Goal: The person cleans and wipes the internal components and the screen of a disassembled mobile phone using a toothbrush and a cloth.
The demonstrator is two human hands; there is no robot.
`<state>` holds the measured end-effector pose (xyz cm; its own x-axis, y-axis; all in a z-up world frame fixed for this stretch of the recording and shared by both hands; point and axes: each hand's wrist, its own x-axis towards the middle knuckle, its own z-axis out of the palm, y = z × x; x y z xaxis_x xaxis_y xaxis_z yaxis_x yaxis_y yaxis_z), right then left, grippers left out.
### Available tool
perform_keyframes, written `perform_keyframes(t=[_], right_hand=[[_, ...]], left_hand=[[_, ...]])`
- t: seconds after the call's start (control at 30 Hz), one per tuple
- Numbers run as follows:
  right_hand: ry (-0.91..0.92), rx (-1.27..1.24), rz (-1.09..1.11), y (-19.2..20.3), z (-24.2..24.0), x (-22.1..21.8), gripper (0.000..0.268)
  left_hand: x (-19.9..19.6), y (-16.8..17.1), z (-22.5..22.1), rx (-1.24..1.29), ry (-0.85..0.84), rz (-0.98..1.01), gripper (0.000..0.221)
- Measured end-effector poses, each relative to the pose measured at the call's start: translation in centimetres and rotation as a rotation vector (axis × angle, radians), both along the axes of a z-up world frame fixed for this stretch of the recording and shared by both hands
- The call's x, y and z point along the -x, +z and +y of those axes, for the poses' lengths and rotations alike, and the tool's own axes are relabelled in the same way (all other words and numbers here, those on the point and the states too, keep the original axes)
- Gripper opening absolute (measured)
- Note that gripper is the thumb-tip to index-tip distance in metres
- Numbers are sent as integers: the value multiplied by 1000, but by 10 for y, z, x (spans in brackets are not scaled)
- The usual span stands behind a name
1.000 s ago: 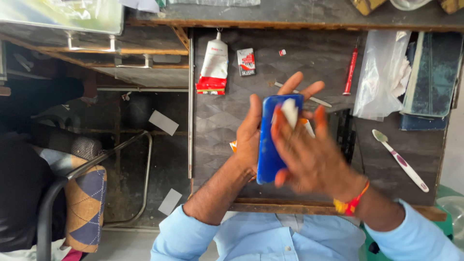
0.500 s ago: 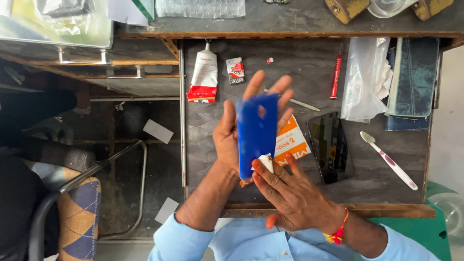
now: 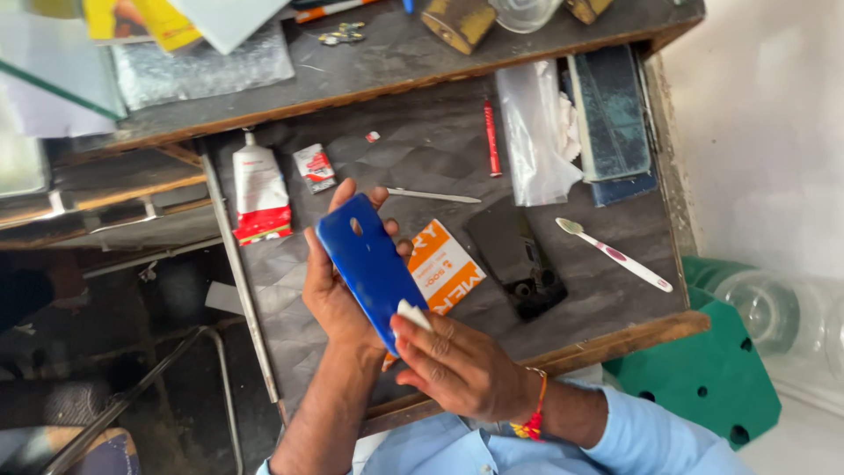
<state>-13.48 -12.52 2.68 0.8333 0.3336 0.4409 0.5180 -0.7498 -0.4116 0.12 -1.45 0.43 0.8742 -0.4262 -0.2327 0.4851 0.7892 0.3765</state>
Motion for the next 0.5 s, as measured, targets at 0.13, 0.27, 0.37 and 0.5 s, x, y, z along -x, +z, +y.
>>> perform_keyframes(t=[0.13, 0.27, 0.37, 0.5], right_hand=[[-127, -123, -91, 10, -1, -3, 48], [-409, -223, -115, 14, -13, -1, 22], [-796, -330, 101, 19, -51, 20, 18], [-974, -830, -159, 11, -131, 37, 11]], left_hand=[[12, 1, -11, -24, 18, -61, 66], [6, 3, -7, -22, 26, -116, 63], [8, 3, -11, -78, -17, -188, 66], [8, -2, -7, -205, 38, -292, 62]])
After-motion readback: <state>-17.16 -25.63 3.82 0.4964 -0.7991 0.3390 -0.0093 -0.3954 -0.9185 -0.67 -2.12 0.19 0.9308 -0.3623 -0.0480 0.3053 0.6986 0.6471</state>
